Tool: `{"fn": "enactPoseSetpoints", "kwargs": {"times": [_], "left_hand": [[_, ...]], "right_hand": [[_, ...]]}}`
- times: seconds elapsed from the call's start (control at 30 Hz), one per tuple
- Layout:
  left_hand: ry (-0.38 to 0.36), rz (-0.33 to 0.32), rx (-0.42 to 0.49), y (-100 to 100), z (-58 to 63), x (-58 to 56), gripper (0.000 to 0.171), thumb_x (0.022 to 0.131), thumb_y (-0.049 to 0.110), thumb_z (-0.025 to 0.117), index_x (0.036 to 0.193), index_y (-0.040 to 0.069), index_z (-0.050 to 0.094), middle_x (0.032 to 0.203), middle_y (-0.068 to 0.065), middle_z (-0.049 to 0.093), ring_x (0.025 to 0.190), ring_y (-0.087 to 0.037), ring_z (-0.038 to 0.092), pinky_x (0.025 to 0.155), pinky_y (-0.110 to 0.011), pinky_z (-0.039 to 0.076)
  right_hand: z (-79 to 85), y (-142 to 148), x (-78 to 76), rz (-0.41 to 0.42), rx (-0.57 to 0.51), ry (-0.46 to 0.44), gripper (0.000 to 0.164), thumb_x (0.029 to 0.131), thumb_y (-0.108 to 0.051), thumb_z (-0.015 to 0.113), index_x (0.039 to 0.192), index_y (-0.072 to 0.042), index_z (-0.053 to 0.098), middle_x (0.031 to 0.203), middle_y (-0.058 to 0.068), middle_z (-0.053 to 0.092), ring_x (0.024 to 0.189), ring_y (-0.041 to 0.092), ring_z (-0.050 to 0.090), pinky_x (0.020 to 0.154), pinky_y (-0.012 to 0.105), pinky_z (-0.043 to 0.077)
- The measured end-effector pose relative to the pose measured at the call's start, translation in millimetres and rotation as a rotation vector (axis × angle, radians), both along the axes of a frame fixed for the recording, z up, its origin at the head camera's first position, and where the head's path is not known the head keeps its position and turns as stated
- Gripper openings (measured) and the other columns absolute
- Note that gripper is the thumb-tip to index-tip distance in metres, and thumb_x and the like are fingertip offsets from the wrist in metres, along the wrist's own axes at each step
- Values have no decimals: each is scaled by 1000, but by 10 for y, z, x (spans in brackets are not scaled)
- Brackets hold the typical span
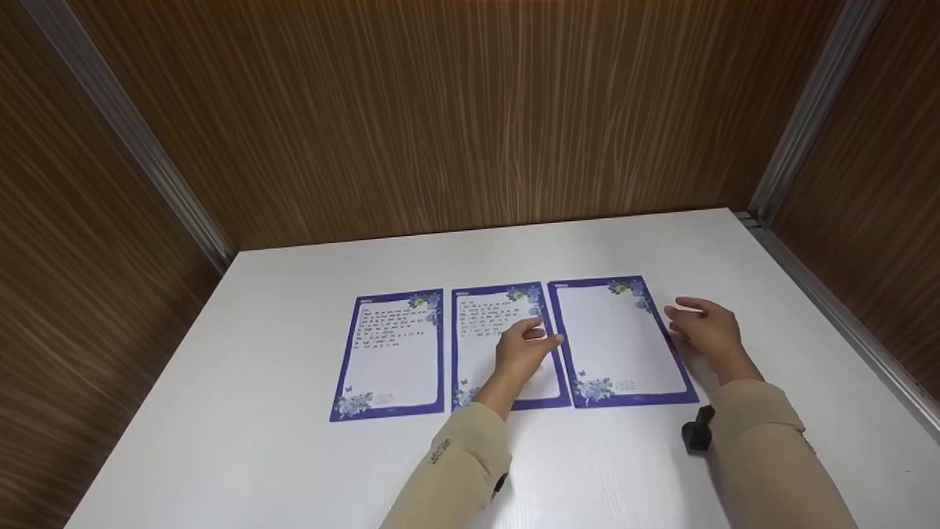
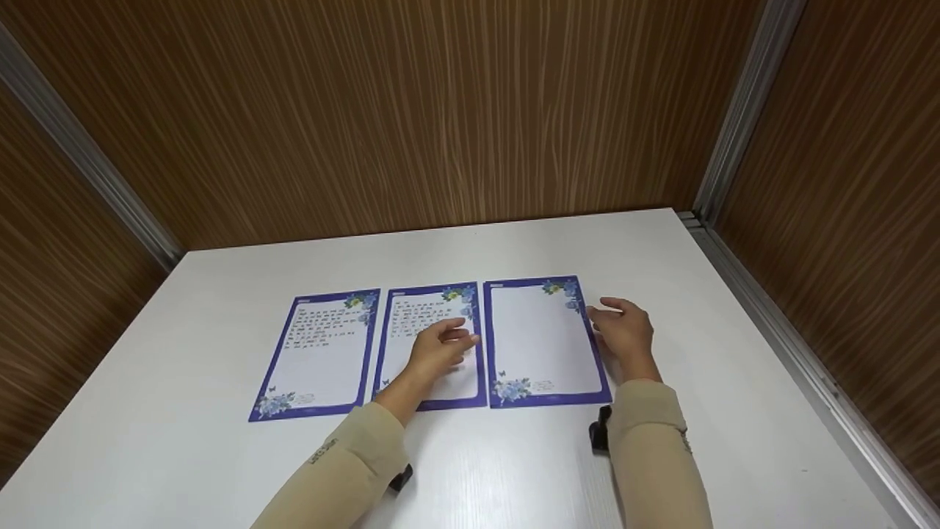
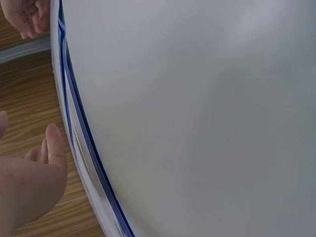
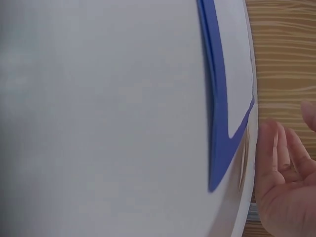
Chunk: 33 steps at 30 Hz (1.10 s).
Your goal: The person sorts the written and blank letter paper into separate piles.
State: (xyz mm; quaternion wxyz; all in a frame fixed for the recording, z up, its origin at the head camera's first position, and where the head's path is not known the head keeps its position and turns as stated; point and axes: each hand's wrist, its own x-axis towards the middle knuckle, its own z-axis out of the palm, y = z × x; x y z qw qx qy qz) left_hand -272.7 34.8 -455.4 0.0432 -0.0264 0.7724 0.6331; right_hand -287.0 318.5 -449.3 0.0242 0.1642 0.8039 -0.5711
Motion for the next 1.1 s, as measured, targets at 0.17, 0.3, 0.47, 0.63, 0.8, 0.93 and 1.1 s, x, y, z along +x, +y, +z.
{"fn": "enactPoseSetpoints", "kwargs": {"times": [0.17,0.3,0.47,0.63,0.8,0.93,1.1], "left_hand": [[-10,-1,-16,-191,2,-43,59,82,30,76,131,6,54,119,-8,61,105,-22,60,84,-27,53],[2,6,-12,-361,-6,-81,62,82,34,75,133,7,53,121,-9,59,109,-24,57,85,-29,52],[10,47,-22,-569,-6,-113,62,83,35,74,134,6,52,122,-10,59,111,-26,55,85,-31,52],[16,83,-23,-772,-14,-149,60,85,31,73,134,4,51,124,-14,57,111,-27,56,87,-34,52],[11,130,-36,-959,-29,-177,60,86,30,71,136,4,49,125,-14,57,112,-27,56,90,-36,50],[15,174,-45,-1092,-36,-190,60,86,29,72,135,4,50,125,-14,57,115,-29,53,94,-37,48],[18,217,-34,-1281,-47,-207,59,85,27,73,134,3,51,124,-15,57,114,-30,55,93,-37,49]], "right_hand": [[28,-130,-20,-25,-47,64,75,93,-43,57,151,-8,23,142,24,40,123,39,48,100,44,43],[37,-214,-36,-30,-70,116,79,93,-44,57,152,-8,19,144,24,38,123,39,47,100,45,43],[18,-322,-73,-47,-89,142,79,92,-42,60,151,-7,21,143,23,40,124,36,47,97,41,46],[14,-453,-90,-49,-119,125,78,92,-42,61,151,-10,23,143,21,41,123,35,48,97,41,46],[16,-585,-116,-7,-145,134,77,94,-38,60,152,-9,19,143,22,40,123,38,47,99,45,44],[9,-698,-135,21,-134,151,76,93,-37,60,151,-7,21,141,24,42,120,40,50,96,45,47],[-9,-836,-165,60,-145,166,76,92,-37,62,150,-6,23,138,24,44,116,41,52,92,46,49]]}}
